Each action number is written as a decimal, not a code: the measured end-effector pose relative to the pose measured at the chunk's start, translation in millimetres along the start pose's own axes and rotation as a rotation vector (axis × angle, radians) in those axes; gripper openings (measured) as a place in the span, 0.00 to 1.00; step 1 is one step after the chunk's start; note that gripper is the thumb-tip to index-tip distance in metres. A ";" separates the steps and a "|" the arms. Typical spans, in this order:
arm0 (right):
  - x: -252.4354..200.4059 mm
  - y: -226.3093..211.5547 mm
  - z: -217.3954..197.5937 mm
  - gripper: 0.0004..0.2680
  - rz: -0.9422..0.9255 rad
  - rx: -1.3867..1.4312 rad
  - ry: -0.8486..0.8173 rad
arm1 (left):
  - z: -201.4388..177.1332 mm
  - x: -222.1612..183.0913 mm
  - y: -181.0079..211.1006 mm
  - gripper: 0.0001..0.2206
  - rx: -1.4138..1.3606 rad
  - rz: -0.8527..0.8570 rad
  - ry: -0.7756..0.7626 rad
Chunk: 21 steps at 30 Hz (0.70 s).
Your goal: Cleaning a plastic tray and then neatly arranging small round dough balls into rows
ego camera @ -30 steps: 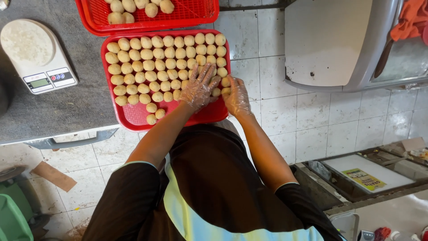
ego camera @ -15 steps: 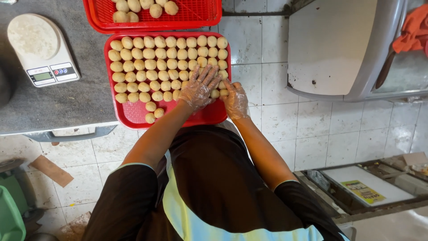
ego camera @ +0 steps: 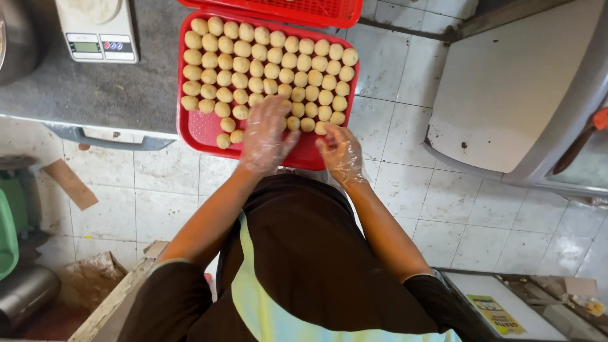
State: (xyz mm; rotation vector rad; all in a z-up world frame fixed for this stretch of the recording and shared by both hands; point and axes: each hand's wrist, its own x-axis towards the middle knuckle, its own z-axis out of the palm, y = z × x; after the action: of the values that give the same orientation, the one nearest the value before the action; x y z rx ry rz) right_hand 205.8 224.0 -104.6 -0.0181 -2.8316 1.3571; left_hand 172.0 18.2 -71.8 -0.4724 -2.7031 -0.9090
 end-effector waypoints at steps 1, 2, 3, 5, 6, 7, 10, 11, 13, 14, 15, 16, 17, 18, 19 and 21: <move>0.6 1.5 7.9 0.14 0.000 0.006 -0.007 | -0.5 -14.0 -18.4 0.29 0.007 -0.006 -0.003; 0.9 2.3 16.4 0.13 -0.082 -0.062 -0.114 | -1.9 -28.5 -37.3 0.27 0.041 -0.074 0.076; -1.9 1.9 24.5 0.13 -0.159 -0.130 -0.224 | -4.6 -45.6 -54.7 0.26 0.074 -0.144 0.150; -1.8 -20.1 34.8 0.13 -0.201 -0.152 -0.341 | -29.0 -63.0 -65.7 0.28 0.193 -0.224 0.061; 0.4 -32.1 40.4 0.14 -0.247 -0.179 -0.448 | -41.2 -69.9 -72.7 0.30 0.306 -0.296 -0.023; 4.1 -44.8 46.3 0.14 -0.255 -0.184 -0.449 | -43.9 -73.5 -81.2 0.30 0.305 -0.299 -0.015; 6.6 -71.9 70.5 0.18 -0.157 -0.515 -0.721 | -53.6 -85.0 -101.6 0.32 0.223 -0.448 -0.350; 6.8 -72.3 81.5 0.20 -0.121 -0.569 -0.786 | -56.5 -83.3 -106.2 0.34 0.143 -0.452 -0.418; 4.1 -63.8 110.2 0.22 -0.075 -0.622 -0.849 | -62.8 -76.2 -114.2 0.36 0.060 -0.448 -0.491; 1.0 -54.9 127.8 0.23 -0.103 -0.629 -0.761 | -66.2 -70.9 -117.6 0.35 0.017 -0.436 -0.555; -2.9 -45.7 143.6 0.24 -0.127 -0.640 -0.676 | -68.8 -65.8 -119.6 0.34 -0.030 -0.423 -0.620; -1.7 -65.4 146.2 0.24 -0.116 -0.643 -0.675 | -73.2 -62.1 -124.5 0.34 -0.037 -0.417 -0.627; 1.3 -83.7 148.2 0.24 -0.050 -0.565 -0.659 | -76.0 -58.3 -128.7 0.30 -0.063 -0.362 -0.624; 4.2 -101.9 150.6 0.24 0.016 -0.486 -0.642 | -78.7 -54.7 -133.1 0.26 -0.088 -0.306 -0.620; 4.3 -107.8 160.3 0.24 0.018 -0.491 -0.649 | -67.4 -60.7 -144.8 0.26 -0.095 -0.312 -0.621; 0.1 -118.9 179.2 0.18 0.096 -0.542 -0.560 | -44.9 -76.1 -165.3 0.23 -0.163 -0.183 -0.523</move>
State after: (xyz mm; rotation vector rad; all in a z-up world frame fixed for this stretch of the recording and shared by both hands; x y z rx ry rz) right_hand 203.4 9.9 -124.2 0.2676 -3.6195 0.6220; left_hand 185.0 -151.0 -151.3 -0.5687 -3.1976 -1.2042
